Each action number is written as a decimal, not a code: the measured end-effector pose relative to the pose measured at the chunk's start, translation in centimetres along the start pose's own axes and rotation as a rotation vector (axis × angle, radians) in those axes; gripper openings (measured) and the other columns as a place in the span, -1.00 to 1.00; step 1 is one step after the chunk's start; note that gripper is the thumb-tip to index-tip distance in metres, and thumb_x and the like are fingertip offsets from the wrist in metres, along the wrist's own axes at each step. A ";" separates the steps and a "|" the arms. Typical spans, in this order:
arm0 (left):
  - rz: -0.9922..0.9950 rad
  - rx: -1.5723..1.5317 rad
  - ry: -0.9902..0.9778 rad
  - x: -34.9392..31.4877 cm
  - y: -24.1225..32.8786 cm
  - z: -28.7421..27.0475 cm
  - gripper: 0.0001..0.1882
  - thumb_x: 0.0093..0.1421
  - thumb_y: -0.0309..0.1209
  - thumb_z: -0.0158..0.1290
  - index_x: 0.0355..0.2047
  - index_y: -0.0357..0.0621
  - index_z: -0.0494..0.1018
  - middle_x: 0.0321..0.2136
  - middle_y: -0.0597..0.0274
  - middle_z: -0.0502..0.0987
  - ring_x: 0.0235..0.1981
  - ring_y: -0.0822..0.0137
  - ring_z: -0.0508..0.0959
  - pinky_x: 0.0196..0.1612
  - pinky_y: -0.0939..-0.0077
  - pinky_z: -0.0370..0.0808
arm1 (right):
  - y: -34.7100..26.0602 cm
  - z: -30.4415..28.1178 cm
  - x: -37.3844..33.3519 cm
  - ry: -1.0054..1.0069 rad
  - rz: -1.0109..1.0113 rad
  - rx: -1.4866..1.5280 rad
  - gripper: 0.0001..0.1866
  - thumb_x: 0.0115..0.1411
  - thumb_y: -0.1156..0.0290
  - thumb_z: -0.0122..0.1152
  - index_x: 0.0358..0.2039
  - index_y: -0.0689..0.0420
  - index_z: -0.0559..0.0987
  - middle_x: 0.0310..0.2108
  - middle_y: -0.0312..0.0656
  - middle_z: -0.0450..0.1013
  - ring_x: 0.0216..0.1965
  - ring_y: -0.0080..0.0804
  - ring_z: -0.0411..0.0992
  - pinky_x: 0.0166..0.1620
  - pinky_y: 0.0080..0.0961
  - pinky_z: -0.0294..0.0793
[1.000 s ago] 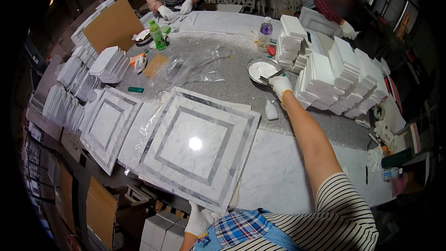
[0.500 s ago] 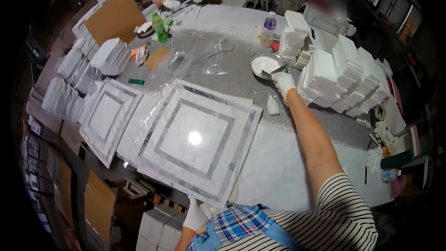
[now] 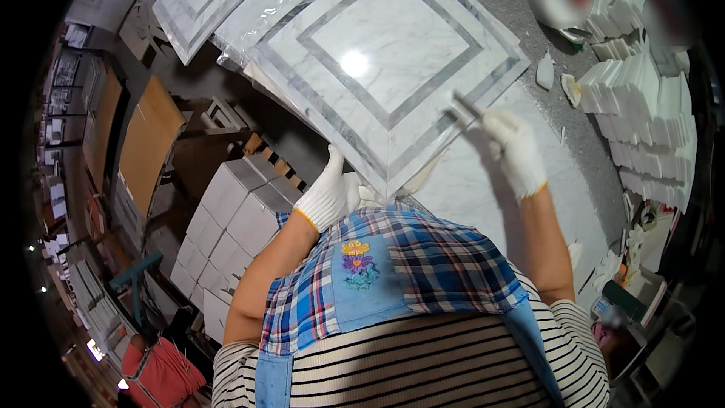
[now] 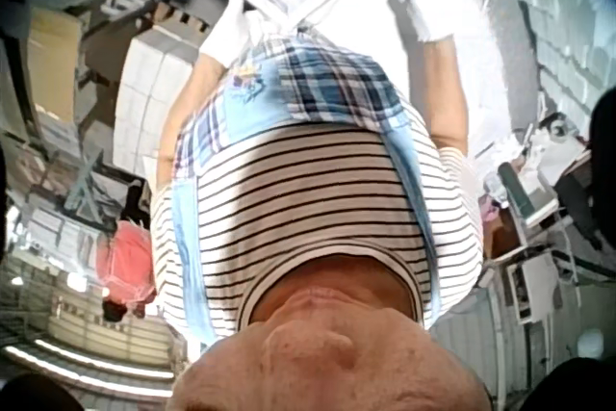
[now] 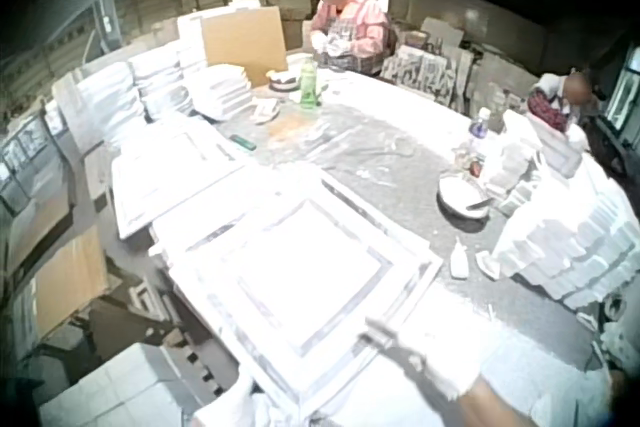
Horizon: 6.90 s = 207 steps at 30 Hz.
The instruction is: The person uses a utility knife to trim the edges of a square marble-patterned tile on a workbench. They repeatedly scrape the edges and corners to remove excess material, then wipe the surface with a cloth. The person finishes by adjusting their head-mounted camera.
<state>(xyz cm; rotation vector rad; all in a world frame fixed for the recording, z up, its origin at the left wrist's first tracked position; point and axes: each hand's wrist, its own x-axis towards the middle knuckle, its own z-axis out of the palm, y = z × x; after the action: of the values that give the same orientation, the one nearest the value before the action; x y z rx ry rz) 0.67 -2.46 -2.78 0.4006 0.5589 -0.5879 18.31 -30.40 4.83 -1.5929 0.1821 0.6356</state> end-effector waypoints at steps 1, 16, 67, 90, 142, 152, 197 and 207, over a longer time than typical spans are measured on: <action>0.008 -0.025 -0.021 0.3 -0.2 -0.5 0.21 0.20 0.50 -0.41 0.33 -0.57 0.03 0.20 -0.42 0.32 0.17 -0.18 0.43 0.22 0.09 0.41 | 0.6 1.2 -1.3 -0.049 0.071 0.000 -0.74 0.25 0.30 0.28 -0.15 0.21 0.62 -0.55 -0.43 0.42 -0.63 -0.72 0.22 -0.58 -0.71 0.18; -0.037 -0.035 0.042 -0.4 0.4 1.7 0.21 0.22 0.50 -0.45 0.31 -0.60 0.03 0.15 -0.41 0.37 0.11 -0.11 0.49 0.16 0.14 0.49 | 6.8 4.6 -6.8 -0.252 -0.228 -0.593 -0.76 0.24 0.34 0.23 -0.14 0.15 0.68 -0.34 -0.07 0.59 -0.32 -0.28 0.53 -0.22 -0.44 0.48; -0.021 -0.004 0.152 0.0 0.3 1.8 0.31 0.11 0.58 -0.54 0.23 -0.64 0.13 0.00 -0.49 0.46 -0.02 -0.12 0.58 0.01 0.08 0.58 | 5.0 4.4 -4.3 -0.289 -0.704 -1.036 -0.85 0.21 0.26 0.22 -0.23 -0.05 0.65 -0.35 -0.23 0.54 -0.31 -0.23 0.52 -0.27 -0.34 0.51; -0.174 -0.016 0.144 0.5 0.4 0.0 0.33 0.08 0.61 -0.55 0.29 -0.60 0.07 0.13 -0.41 0.37 -0.02 -0.08 0.56 0.07 0.09 0.52 | 5.5 5.5 -4.7 -0.275 -0.688 -0.818 -0.86 0.12 0.38 0.31 -0.31 0.10 0.67 -0.42 -0.13 0.53 -0.37 -0.12 0.51 -0.30 -0.31 0.49; -0.052 -0.018 0.088 0.3 0.0 0.2 0.26 0.14 0.56 -0.49 0.24 -0.60 0.16 0.04 -0.45 0.46 0.00 -0.13 0.57 0.08 0.11 0.55 | 2.8 5.3 -0.7 -0.360 -1.346 -1.141 -0.81 -0.06 0.36 0.35 -0.36 -0.06 0.63 -0.42 -0.34 0.52 -0.44 -0.30 0.47 -0.41 -0.35 0.42; -0.031 -0.035 0.101 0.1 0.1 1.2 0.25 0.15 0.55 -0.50 0.27 -0.59 0.13 0.03 -0.43 0.47 0.00 -0.09 0.57 0.08 0.16 0.55 | 2.5 4.9 -1.3 -0.338 -1.342 -1.098 -0.82 -0.01 0.29 0.31 -0.34 -0.03 0.60 -0.41 -0.33 0.51 -0.41 -0.30 0.48 -0.37 -0.35 0.42; -0.002 0.032 0.118 0.4 0.1 0.8 0.25 0.14 0.55 -0.48 0.27 -0.56 0.14 0.06 -0.47 0.43 0.05 -0.17 0.53 0.08 0.10 0.55 | 3.8 3.9 -2.6 -0.331 -1.243 -1.085 -0.77 -0.03 0.38 0.31 -0.29 -0.02 0.63 -0.45 -0.28 0.50 -0.47 -0.23 0.44 -0.44 -0.29 0.39; -0.061 -0.020 0.104 0.4 0.2 0.3 0.27 0.14 0.56 -0.49 0.28 -0.60 0.09 0.08 -0.51 0.41 0.06 -0.18 0.53 0.12 0.07 0.52 | 3.5 3.8 -3.4 -0.321 -1.226 -1.151 -0.82 0.01 0.37 0.34 -0.31 -0.04 0.65 -0.49 -0.28 0.49 -0.50 -0.25 0.44 -0.46 -0.30 0.37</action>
<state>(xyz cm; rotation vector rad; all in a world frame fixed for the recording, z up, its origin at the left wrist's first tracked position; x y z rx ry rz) 1.19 -2.68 -2.73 0.3978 0.6781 -0.6216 12.75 -28.13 3.48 -2.1807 -1.5412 -0.0789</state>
